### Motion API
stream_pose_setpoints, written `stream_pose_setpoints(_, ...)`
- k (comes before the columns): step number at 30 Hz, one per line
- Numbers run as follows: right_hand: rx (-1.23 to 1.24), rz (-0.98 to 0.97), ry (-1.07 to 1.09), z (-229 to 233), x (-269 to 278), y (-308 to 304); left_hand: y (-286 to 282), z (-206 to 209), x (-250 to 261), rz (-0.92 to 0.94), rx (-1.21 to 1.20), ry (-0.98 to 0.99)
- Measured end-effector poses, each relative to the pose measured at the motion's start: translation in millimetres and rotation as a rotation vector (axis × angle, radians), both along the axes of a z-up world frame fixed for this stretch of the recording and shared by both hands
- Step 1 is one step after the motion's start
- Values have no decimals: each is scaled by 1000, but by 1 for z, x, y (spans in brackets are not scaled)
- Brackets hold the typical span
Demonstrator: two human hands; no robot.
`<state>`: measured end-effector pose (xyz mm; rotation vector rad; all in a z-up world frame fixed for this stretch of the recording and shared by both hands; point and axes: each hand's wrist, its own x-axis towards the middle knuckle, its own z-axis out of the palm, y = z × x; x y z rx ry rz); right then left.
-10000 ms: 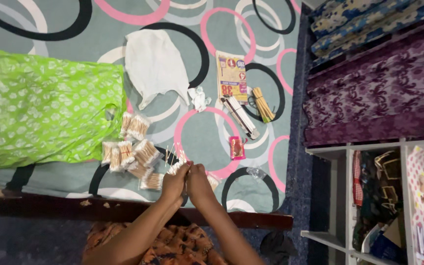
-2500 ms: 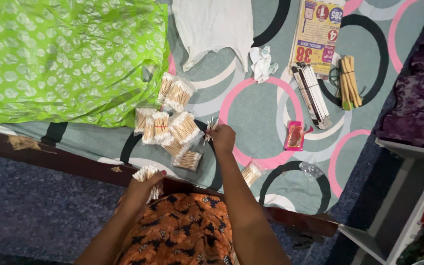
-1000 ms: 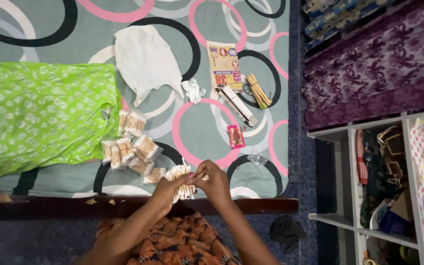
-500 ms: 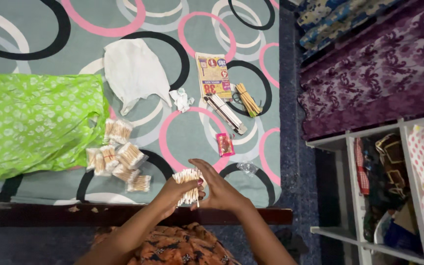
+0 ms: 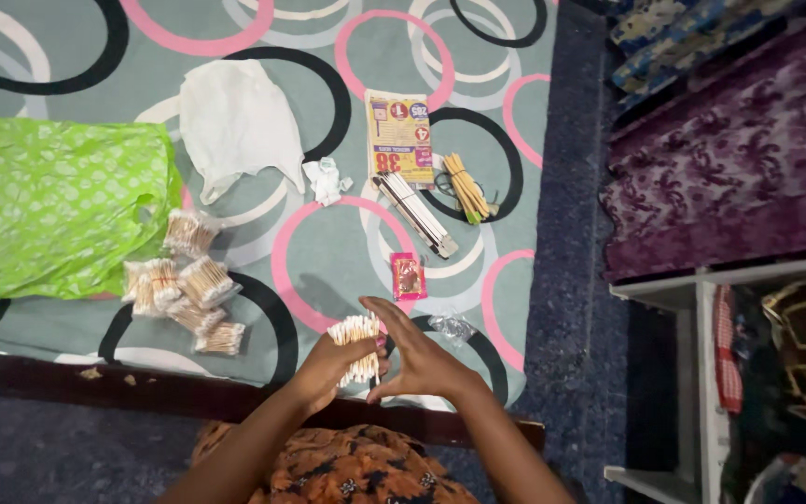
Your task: The person picks up groups of cotton swabs from a bed and places them into a white plastic bag.
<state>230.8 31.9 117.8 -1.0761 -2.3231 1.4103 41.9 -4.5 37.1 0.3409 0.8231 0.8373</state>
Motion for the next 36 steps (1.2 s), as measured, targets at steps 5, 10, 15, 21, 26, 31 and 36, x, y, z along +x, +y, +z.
stream_pose_setpoints(5, 90, 26, 63, -16, 19, 10, 0, -5, 24, 65, -17, 21)
stream_pose_setpoints(10, 66, 24, 55, -29, 22, 19, 3, -6, 28, 104, -15, 58)
stream_pose_setpoints(15, 37, 28, 98, -36, 18, 26, 6, -19, 26, 147, 24, 43)
stream_pose_setpoints(21, -65, 81, 385, -35, 16, 52, 9, -18, 20, 58, 75, 226)
stream_pose_setpoints(26, -278, 78, 412, -32, -1, 72, -1, -14, 33, -168, 219, 339)
stream_pose_setpoints(31, -561, 127, 299, -44, -16, 52, -40, -18, 46, -300, 100, 205)
stream_pose_setpoints(36, -374, 535, 122, -63, -21, 5, -51, -15, 45, -335, -20, 218)
